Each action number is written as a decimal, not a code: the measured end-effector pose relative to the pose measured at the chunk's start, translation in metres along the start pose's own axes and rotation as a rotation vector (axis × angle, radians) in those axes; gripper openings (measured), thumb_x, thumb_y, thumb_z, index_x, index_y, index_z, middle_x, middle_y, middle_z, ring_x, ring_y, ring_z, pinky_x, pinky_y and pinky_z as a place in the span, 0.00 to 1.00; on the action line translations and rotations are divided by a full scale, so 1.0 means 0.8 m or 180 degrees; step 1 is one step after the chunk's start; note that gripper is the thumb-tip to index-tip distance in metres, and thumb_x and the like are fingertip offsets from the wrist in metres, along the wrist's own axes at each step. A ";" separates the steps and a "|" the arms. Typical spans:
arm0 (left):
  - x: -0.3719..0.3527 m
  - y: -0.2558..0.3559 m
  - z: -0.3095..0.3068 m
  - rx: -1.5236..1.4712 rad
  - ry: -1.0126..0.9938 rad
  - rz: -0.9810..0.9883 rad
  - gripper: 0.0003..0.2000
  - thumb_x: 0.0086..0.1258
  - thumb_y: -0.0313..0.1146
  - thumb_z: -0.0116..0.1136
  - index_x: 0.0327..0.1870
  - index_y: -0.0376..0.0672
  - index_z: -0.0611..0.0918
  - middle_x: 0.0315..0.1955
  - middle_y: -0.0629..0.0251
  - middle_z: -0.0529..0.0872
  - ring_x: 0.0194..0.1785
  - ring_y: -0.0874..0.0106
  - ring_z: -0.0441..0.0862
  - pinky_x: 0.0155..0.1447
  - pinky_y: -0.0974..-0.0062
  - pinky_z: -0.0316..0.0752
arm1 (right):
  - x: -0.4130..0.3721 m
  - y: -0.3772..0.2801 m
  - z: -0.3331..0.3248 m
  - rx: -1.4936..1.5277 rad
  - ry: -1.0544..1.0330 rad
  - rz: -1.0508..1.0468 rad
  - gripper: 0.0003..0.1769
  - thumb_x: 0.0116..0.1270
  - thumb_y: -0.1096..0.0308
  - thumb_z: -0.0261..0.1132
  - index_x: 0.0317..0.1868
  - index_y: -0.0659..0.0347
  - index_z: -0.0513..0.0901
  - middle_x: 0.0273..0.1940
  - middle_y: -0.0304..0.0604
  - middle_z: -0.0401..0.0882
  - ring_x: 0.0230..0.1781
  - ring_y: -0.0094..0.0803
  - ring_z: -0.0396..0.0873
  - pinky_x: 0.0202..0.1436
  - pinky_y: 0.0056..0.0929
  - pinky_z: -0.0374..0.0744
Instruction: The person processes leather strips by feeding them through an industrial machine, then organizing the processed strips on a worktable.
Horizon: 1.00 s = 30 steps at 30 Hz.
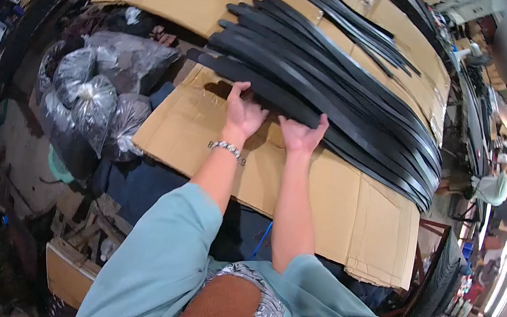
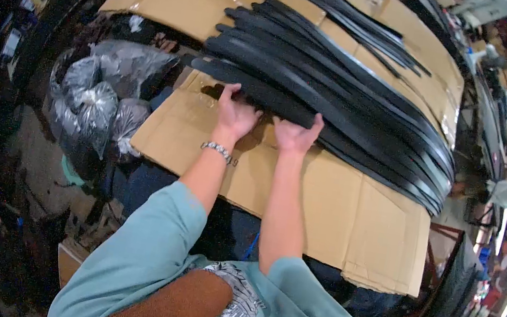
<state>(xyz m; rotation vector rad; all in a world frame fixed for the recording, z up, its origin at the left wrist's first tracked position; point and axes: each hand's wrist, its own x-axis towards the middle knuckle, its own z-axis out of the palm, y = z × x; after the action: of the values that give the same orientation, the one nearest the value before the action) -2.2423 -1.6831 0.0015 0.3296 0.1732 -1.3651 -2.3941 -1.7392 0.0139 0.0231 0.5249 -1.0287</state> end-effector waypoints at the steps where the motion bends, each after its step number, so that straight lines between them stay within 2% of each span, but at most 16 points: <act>1: 0.006 0.003 0.006 -0.0396 -0.0162 0.0029 0.42 0.58 0.56 0.61 0.72 0.42 0.66 0.72 0.58 0.67 0.75 0.58 0.58 0.81 0.50 0.36 | 0.013 -0.001 0.003 0.0137 0.0099 -0.0055 0.43 0.63 0.44 0.61 0.75 0.53 0.63 0.77 0.46 0.60 0.79 0.45 0.53 0.83 0.53 0.39; 2: 0.009 0.006 0.012 -0.0797 -0.0345 0.0061 0.44 0.58 0.57 0.60 0.73 0.41 0.64 0.74 0.58 0.65 0.77 0.57 0.56 0.81 0.49 0.34 | 0.023 -0.001 0.004 0.0263 0.0187 -0.0122 0.42 0.63 0.43 0.61 0.75 0.53 0.65 0.77 0.45 0.61 0.78 0.45 0.54 0.83 0.54 0.40; 3: 0.014 0.009 0.011 -0.0596 -0.0397 0.0076 0.53 0.58 0.69 0.58 0.79 0.40 0.56 0.79 0.59 0.55 0.81 0.57 0.48 0.82 0.49 0.32 | 0.028 0.005 0.002 0.0284 0.0447 -0.0304 0.40 0.64 0.44 0.60 0.73 0.52 0.67 0.75 0.44 0.64 0.75 0.45 0.59 0.81 0.54 0.47; 6: 0.005 0.002 -0.001 -0.1302 -0.0216 0.0231 0.62 0.55 0.80 0.52 0.81 0.42 0.48 0.81 0.59 0.50 0.82 0.56 0.45 0.82 0.48 0.34 | 0.030 0.010 -0.004 0.0313 0.0214 -0.0455 0.39 0.63 0.44 0.60 0.72 0.52 0.69 0.73 0.43 0.67 0.73 0.45 0.62 0.80 0.53 0.52; 7: 0.004 0.002 0.001 -0.1229 -0.0136 0.0265 0.63 0.53 0.86 0.43 0.82 0.44 0.47 0.81 0.60 0.49 0.82 0.56 0.45 0.82 0.47 0.36 | 0.027 0.008 -0.004 0.0319 0.0080 -0.0514 0.38 0.63 0.45 0.61 0.71 0.52 0.71 0.71 0.43 0.69 0.71 0.46 0.64 0.78 0.53 0.56; 10: 0.003 0.006 0.001 -0.1303 -0.0678 0.0207 0.62 0.55 0.85 0.41 0.82 0.44 0.48 0.81 0.60 0.49 0.82 0.55 0.45 0.82 0.47 0.37 | 0.021 0.004 0.002 0.0561 0.0089 -0.0512 0.38 0.61 0.47 0.64 0.70 0.52 0.71 0.71 0.44 0.69 0.71 0.46 0.64 0.78 0.53 0.57; 11: -0.003 0.002 0.003 -0.1332 -0.0675 0.0217 0.53 0.66 0.80 0.34 0.81 0.42 0.52 0.81 0.59 0.51 0.82 0.56 0.46 0.82 0.47 0.38 | 0.017 0.004 0.004 0.0765 0.0009 -0.0466 0.38 0.61 0.49 0.65 0.70 0.52 0.72 0.71 0.44 0.69 0.71 0.47 0.64 0.78 0.54 0.57; 14: 0.035 0.000 -0.035 -0.1200 -0.0551 -0.0002 0.44 0.76 0.69 0.28 0.79 0.39 0.56 0.81 0.58 0.52 0.82 0.57 0.46 0.82 0.49 0.38 | 0.012 -0.002 0.012 0.0657 -0.0184 -0.0499 0.38 0.61 0.49 0.66 0.70 0.52 0.71 0.71 0.44 0.69 0.71 0.47 0.64 0.79 0.54 0.56; 15: 0.046 0.000 -0.043 -0.1095 -0.0294 0.0155 0.36 0.81 0.59 0.24 0.78 0.38 0.59 0.80 0.57 0.55 0.82 0.57 0.48 0.83 0.50 0.38 | 0.017 -0.006 0.006 0.0617 -0.0053 -0.0457 0.37 0.64 0.46 0.63 0.71 0.51 0.71 0.72 0.44 0.69 0.72 0.46 0.64 0.79 0.55 0.55; 18: 0.067 -0.009 -0.052 -0.0191 0.0302 0.0208 0.35 0.82 0.57 0.25 0.78 0.38 0.59 0.80 0.56 0.55 0.82 0.57 0.49 0.83 0.53 0.38 | 0.030 -0.007 -0.008 0.0266 0.0316 -0.0347 0.37 0.66 0.43 0.59 0.71 0.50 0.70 0.72 0.43 0.68 0.73 0.45 0.63 0.79 0.54 0.56; 19: 0.062 -0.009 -0.039 -0.0320 0.0501 0.0305 0.29 0.81 0.47 0.29 0.75 0.38 0.64 0.77 0.54 0.61 0.79 0.54 0.55 0.82 0.51 0.46 | 0.027 -0.004 0.000 0.0122 0.0332 -0.0410 0.37 0.67 0.40 0.55 0.72 0.50 0.69 0.73 0.43 0.67 0.74 0.44 0.62 0.79 0.54 0.54; 22: 0.040 0.003 -0.007 -0.0259 -0.0246 0.0059 0.31 0.81 0.49 0.28 0.78 0.38 0.58 0.79 0.55 0.57 0.81 0.55 0.52 0.82 0.49 0.44 | 0.028 -0.006 0.001 0.0369 0.0019 -0.0436 0.39 0.66 0.39 0.56 0.73 0.49 0.68 0.74 0.42 0.65 0.75 0.44 0.60 0.80 0.54 0.51; 24: 0.028 0.016 0.026 0.0398 -0.0043 -0.0003 0.33 0.82 0.52 0.28 0.79 0.38 0.53 0.80 0.56 0.53 0.82 0.56 0.48 0.81 0.47 0.44 | 0.028 -0.018 0.008 0.0286 -0.0256 -0.0338 0.42 0.65 0.38 0.57 0.75 0.50 0.65 0.76 0.43 0.63 0.76 0.45 0.57 0.81 0.53 0.48; 27: 0.037 0.025 0.043 0.1175 0.0130 -0.0011 0.35 0.83 0.55 0.27 0.82 0.43 0.44 0.82 0.56 0.47 0.83 0.59 0.44 0.81 0.46 0.43 | 0.039 -0.038 0.025 0.0326 0.0418 -0.0152 0.49 0.65 0.36 0.57 0.79 0.54 0.54 0.81 0.50 0.48 0.82 0.45 0.44 0.82 0.55 0.33; 28: 0.028 0.040 0.055 0.1615 -0.0038 -0.0100 0.33 0.84 0.54 0.25 0.82 0.44 0.48 0.81 0.56 0.49 0.83 0.59 0.46 0.81 0.48 0.43 | 0.042 -0.040 0.035 0.0259 0.0409 -0.0106 0.50 0.66 0.36 0.56 0.80 0.55 0.52 0.81 0.51 0.46 0.83 0.45 0.42 0.82 0.55 0.31; 30: 0.039 0.065 0.050 0.2730 0.0887 -0.0153 0.31 0.84 0.52 0.36 0.80 0.42 0.56 0.78 0.57 0.59 0.80 0.58 0.54 0.77 0.50 0.59 | 0.048 -0.047 0.052 -0.0151 0.0522 -0.0111 0.48 0.68 0.37 0.52 0.79 0.59 0.53 0.80 0.53 0.49 0.81 0.51 0.46 0.81 0.61 0.42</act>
<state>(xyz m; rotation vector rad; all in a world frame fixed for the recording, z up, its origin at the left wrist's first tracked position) -2.1881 -1.7169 0.0363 1.2396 -0.1914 -1.3802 -2.3927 -1.8008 0.0427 0.0567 0.7009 -1.0535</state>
